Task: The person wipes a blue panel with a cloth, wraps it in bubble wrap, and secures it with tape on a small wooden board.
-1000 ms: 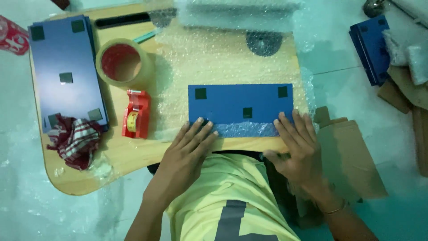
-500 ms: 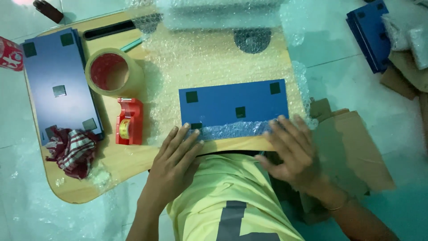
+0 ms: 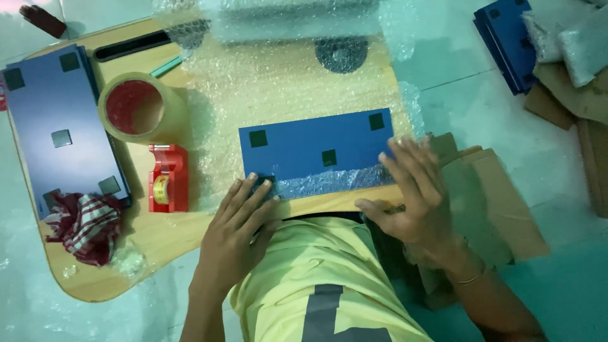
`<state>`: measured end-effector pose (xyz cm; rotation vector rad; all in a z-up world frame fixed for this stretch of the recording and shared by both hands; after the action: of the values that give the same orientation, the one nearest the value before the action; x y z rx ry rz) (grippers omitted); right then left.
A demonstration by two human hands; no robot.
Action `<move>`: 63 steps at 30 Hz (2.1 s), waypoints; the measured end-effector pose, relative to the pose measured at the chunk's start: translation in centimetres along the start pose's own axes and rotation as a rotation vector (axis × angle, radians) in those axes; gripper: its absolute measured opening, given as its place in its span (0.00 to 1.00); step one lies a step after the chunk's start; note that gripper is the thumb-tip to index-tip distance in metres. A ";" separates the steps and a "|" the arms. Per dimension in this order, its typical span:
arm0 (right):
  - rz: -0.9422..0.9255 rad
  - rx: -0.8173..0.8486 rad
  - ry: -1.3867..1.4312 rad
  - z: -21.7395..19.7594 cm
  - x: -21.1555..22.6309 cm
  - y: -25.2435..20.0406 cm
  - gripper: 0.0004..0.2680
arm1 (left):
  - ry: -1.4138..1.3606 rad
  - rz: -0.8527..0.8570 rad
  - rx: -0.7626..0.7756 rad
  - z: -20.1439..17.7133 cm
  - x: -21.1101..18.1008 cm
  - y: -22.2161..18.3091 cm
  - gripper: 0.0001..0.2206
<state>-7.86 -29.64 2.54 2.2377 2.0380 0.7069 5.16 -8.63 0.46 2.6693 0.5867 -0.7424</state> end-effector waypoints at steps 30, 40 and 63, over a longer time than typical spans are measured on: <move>-0.234 -0.021 -0.082 3.0 -0.6 -5.4 0.22 | 0.055 0.115 0.083 0.6 -1.1 -0.5 0.19; -0.147 0.105 -0.040 2.4 -0.7 -5.1 0.18 | 0.010 0.114 0.039 -1.6 -1.9 -0.3 0.16; -0.345 0.395 0.103 -3.1 -1.6 -4.4 0.10 | 0.137 0.289 -0.008 -2.1 -6.6 0.1 0.12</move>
<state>-13.14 -31.37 3.42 1.9552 2.7239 0.4265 0.90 -9.90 5.84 2.7308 0.2255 -0.4777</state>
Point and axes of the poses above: each hand's wrist, its own y-axis towards the middle knuckle, its own z-axis out of the palm, x = y × z, the point moved 9 cm from there along y, towards the middle knuckle, and after that the axes turned 9 degrees about x, right-handed, at the moved point
